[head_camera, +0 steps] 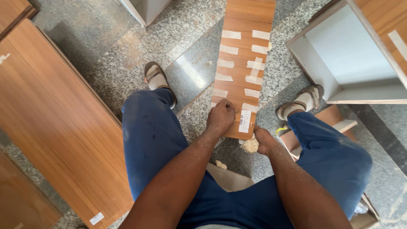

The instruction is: The person peels multiple strips of white tape from a wooden furniture panel and wipes the surface with a cloth.

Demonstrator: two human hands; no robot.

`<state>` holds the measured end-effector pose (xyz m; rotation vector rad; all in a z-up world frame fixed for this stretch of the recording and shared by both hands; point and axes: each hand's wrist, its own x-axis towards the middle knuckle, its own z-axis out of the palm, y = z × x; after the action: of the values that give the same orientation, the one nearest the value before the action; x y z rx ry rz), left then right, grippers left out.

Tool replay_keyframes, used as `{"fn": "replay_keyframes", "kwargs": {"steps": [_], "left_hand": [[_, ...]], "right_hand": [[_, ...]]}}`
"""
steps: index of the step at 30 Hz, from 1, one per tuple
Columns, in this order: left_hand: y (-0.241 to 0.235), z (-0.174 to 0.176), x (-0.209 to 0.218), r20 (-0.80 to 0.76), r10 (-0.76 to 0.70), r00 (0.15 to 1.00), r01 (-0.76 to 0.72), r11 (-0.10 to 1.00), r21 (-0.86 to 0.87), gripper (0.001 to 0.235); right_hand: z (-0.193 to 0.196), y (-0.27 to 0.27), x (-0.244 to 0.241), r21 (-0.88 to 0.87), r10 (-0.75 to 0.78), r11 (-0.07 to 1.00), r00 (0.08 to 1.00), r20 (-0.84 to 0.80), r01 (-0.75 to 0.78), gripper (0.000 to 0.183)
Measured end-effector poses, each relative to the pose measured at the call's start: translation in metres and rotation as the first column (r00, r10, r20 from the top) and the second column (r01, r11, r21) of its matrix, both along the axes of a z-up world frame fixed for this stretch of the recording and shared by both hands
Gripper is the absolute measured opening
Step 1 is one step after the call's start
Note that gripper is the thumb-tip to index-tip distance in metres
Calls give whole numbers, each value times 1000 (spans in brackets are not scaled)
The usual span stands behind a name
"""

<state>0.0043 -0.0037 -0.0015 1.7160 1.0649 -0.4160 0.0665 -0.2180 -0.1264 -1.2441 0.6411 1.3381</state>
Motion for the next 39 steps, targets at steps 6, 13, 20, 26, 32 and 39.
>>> {"fn": "replay_keyframes", "kwargs": {"steps": [6,13,20,26,32,39], "left_hand": [[-3,-3,0,19,-40,999,39,998,49,21],[0,-1,2,-38,-105,994,105,994,2,22],[1,6,1,-16,-67,998,67,998,-11,20],[1,10,2,3,-48,999,48,998,-28,18],[1,8,0,-6,-39,999,39,999,-27,18],[2,5,2,19,-44,999,44,999,-30,18]], "right_hand": [[-5,-2,-2,-14,108,994,993,48,-107,40],[12,10,-5,-123,146,983,987,63,-137,39],[12,11,0,-148,214,971,955,205,-186,42],[19,3,10,-150,357,932,901,245,-329,39],[28,8,10,-178,393,916,889,236,-358,36],[31,2,19,-45,315,948,949,-3,-315,39]]}}
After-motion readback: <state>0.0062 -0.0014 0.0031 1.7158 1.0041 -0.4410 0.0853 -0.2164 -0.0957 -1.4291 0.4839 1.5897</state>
